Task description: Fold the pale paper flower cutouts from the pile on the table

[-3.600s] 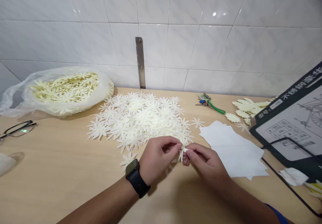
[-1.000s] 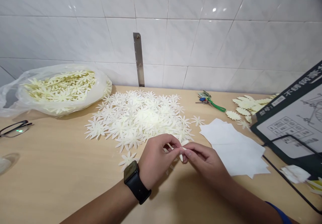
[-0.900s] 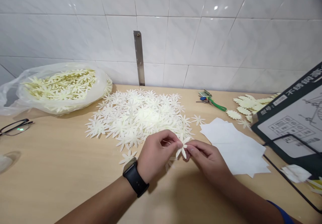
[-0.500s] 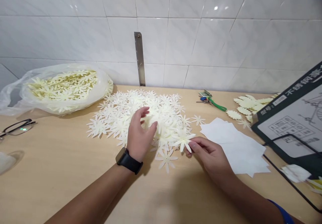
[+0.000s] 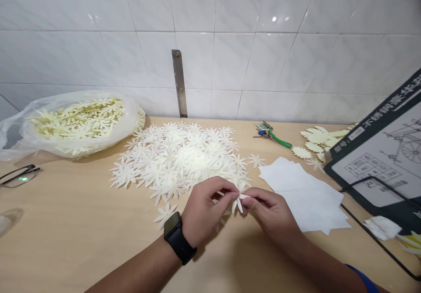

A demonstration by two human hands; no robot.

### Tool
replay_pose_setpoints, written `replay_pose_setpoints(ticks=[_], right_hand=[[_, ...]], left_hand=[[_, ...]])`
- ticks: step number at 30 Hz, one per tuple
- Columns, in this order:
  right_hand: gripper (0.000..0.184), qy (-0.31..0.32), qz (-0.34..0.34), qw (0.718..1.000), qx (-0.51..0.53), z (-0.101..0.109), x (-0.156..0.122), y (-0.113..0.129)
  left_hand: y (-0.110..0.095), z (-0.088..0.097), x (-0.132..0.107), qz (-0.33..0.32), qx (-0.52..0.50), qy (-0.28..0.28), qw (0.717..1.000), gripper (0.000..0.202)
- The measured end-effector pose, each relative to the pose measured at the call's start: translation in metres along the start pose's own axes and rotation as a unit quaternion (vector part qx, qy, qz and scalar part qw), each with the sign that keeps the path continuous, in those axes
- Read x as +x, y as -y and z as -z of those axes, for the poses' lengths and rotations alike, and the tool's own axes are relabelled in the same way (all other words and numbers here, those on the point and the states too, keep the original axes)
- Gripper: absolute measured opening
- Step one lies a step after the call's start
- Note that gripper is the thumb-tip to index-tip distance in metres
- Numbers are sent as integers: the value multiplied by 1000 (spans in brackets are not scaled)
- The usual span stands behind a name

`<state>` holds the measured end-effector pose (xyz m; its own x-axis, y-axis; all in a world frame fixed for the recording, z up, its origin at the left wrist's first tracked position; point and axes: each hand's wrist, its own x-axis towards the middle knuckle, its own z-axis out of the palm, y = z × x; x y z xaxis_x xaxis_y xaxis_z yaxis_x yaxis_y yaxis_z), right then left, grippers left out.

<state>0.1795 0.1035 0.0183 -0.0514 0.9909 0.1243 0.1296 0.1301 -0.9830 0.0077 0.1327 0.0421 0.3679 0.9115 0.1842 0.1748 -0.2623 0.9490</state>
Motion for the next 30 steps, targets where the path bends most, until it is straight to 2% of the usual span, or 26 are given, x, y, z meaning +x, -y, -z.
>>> replay_pose_setpoints(ticks=[4, 8, 10, 12, 14, 15, 17, 18, 19, 21, 22, 24, 27, 30], right_hand=[[33, -12, 4, 1000, 0, 0, 2, 3], [34, -8, -2, 1000, 11, 1, 4, -1], [34, -6, -6, 1000, 28, 2, 5, -4], [33, -7, -13, 999, 46, 2, 5, -6], [31, -14, -24, 998, 53, 2, 4, -8], [31, -18, -30, 998, 51, 1, 4, -8], [31, -31, -37, 998, 42, 0, 5, -9], [31, -36, -42, 998, 36, -1, 5, -9], [32, -39, -47, 998, 32, -1, 6, -9], [32, -38, -60, 997, 30, -2, 7, -9], [32, -33, -63, 997, 33, -2, 8, -10], [31, -21, -57, 997, 37, -3, 8, -9], [28, -13, -51, 998, 36, -2, 7, -8], [26, -13, -44, 999, 21, -1, 6, -8]], left_hand=[[0, 1, 4, 73, -102, -48, 991, 12], [6, 13, 13, 85, -120, -112, 983, 17], [10, 26, 18, 67, -72, -179, 979, 18], [14, 38, 21, 9, 33, -260, 965, 21], [15, 45, 22, -77, 184, -314, 928, 32], [15, 45, 21, -121, 253, -321, 905, 36], [12, 38, 14, -200, 338, -296, 871, 32], [10, 32, 10, -231, 350, -268, 867, 24], [8, 24, 5, -257, 346, -229, 873, 18], [4, 9, -4, -253, 310, -145, 905, 18], [3, 2, -7, -237, 272, -88, 928, 19], [2, -7, -11, -171, 191, -38, 966, 21], [2, -10, -8, -52, 80, -34, 995, 18], [3, -7, -3, 50, -2, -34, 998, 12]])
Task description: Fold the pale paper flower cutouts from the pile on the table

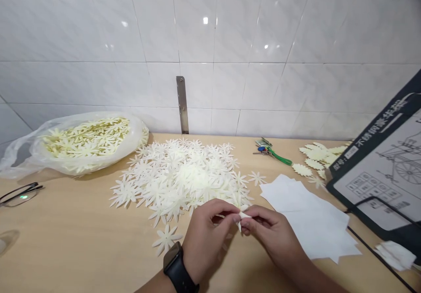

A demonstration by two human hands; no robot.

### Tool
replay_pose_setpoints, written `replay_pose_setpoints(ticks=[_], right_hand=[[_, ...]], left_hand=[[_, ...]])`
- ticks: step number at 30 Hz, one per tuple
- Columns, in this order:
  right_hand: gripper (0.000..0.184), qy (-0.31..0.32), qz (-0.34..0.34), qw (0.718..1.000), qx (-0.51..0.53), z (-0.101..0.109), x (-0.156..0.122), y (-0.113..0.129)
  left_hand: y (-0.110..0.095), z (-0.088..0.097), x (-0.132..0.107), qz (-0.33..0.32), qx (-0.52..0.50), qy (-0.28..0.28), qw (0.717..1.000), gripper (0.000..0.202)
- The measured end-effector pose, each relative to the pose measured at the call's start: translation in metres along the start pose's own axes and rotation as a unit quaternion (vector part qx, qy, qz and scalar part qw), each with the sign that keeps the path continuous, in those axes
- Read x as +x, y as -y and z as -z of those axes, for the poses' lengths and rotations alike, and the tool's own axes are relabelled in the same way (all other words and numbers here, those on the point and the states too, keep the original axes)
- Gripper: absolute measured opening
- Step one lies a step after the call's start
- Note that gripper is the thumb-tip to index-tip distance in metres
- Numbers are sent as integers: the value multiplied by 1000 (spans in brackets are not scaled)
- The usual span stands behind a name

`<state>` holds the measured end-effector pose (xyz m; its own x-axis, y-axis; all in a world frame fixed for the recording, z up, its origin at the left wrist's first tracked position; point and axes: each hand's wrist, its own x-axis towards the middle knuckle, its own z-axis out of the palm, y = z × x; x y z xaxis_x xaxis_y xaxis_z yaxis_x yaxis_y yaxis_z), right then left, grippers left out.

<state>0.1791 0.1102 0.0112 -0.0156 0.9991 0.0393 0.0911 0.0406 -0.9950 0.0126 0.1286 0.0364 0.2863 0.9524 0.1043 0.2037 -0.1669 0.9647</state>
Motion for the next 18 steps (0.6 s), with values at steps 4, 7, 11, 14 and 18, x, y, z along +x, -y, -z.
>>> replay_pose_setpoints(ticks=[4, 7, 11, 14, 18], right_hand=[[24, 5, 20, 999, -33, 0, -1, -1], [26, 1, 24, 999, -33, 0, -2, -1], [31, -3, 20, 999, -31, 1, -1, 0], [33, 3, 13, 999, -31, 2, 0, -1], [34, 6, 5, 1000, -10, 2, -1, -2]], left_hand=[[0, 3, 4, 67, -46, 11, 997, 10], [-1, 5, 7, 88, -81, -3, 993, 15], [2, 16, 15, 78, -98, -38, 991, 21], [5, 32, 22, 48, -47, -127, 990, 20], [8, 55, 29, -126, 146, -265, 945, 12]])
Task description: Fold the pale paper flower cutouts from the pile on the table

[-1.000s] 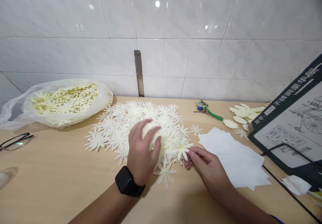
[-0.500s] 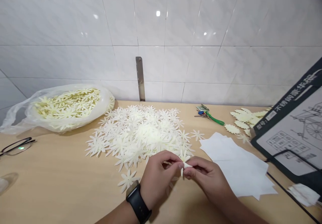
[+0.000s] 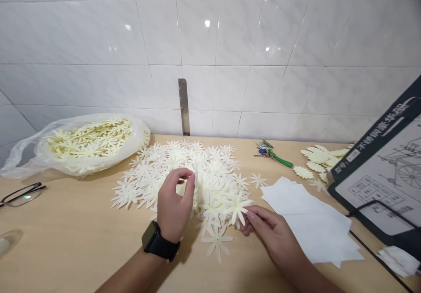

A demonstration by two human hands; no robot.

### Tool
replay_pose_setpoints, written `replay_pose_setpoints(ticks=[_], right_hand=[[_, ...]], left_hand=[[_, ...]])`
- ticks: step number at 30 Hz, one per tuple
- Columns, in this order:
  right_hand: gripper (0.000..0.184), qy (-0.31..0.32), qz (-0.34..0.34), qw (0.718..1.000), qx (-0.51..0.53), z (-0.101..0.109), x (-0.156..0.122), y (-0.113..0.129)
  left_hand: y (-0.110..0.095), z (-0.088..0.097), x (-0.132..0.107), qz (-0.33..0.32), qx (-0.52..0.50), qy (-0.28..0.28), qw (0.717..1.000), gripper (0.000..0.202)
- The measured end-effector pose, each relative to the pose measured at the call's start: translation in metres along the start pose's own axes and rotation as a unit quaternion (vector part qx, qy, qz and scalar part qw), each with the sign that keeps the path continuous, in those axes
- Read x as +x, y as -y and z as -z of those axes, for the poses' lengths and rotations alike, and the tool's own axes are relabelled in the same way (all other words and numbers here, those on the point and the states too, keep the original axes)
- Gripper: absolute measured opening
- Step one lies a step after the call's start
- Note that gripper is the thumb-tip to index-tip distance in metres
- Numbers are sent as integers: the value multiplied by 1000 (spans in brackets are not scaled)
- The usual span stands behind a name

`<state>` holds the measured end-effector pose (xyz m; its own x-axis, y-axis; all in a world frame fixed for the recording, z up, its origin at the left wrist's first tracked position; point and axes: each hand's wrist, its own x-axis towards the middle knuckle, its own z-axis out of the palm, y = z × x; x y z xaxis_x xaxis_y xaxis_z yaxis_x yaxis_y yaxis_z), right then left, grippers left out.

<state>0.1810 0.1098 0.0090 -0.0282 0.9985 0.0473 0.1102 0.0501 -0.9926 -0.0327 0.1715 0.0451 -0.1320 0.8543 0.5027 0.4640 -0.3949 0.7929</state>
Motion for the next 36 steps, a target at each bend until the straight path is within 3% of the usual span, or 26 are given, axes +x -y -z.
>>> replay_pose_setpoints(ticks=[3, 7, 10, 15, 25, 36], right_hand=[[35, -15, -20, 1000, 10, -1, 1, 0], [35, -20, -30, 999, -1, -2, 2, 2], [35, -17, -27, 999, -4, -3, 2, 4], [31, 1, -9, 1000, 6, -3, 0, 7], [33, 18, -8, 999, 41, -4, -2, 6], [36, -25, -5, 1000, 12, 0, 0, 8]], left_hand=[[3, 0, -1, -132, 102, 52, 985, 14], [-11, -12, -24, -169, 93, 141, 971, 19], [-25, -20, -42, -134, 35, 195, 971, 16], [-33, -25, -47, 9, -92, 287, 954, 17], [-29, -25, -38, 187, -216, 245, 927, 12], [-19, -20, -17, 294, -346, 142, 880, 24]])
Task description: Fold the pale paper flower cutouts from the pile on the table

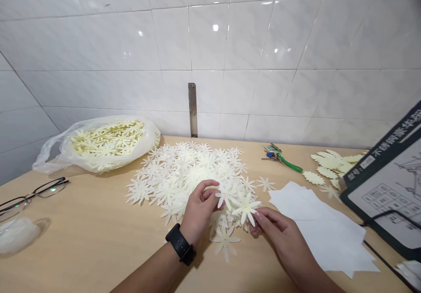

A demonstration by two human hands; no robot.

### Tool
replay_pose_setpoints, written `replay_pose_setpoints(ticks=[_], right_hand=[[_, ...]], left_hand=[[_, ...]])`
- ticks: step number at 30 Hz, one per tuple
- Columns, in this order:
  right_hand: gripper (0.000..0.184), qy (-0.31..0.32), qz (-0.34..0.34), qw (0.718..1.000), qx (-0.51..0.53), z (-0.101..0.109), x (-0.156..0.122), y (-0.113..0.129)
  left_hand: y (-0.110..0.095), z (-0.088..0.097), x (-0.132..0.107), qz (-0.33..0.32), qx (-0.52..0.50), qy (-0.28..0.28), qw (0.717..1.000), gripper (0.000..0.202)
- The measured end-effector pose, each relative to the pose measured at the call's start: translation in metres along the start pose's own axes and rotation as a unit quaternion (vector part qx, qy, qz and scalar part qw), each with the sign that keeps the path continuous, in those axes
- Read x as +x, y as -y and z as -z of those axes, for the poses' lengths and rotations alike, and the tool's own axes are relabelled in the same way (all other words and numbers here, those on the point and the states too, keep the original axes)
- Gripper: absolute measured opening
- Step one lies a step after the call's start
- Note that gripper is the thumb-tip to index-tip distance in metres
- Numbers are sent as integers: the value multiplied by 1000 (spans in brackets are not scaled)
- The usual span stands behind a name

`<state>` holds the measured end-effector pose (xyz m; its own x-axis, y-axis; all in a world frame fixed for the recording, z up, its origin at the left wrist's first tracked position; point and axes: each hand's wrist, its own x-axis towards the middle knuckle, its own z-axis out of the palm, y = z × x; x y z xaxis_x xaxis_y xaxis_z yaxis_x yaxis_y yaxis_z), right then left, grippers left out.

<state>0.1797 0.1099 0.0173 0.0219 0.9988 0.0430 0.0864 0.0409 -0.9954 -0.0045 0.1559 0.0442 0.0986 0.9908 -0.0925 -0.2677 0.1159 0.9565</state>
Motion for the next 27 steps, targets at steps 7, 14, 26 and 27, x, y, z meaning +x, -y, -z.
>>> replay_pose_setpoints(ticks=[7, 14, 26, 27], right_hand=[[34, -30, 9, 999, -23, 4, 1, -8], [33, -33, 4, 999, -32, 6, 1, -12], [34, -30, 6, 998, -59, 7, 1, -13], [34, -30, 6, 998, -59, 6, 1, -13]], left_hand=[[2, 1, 2, 7, -10, 4, 1000, 21], [2, 1, 2, 11, 7, 29, 1000, 32], [-5, 7, 5, 31, 58, 50, 997, 42], [-5, 7, 5, 22, 67, 52, 996, 43]])
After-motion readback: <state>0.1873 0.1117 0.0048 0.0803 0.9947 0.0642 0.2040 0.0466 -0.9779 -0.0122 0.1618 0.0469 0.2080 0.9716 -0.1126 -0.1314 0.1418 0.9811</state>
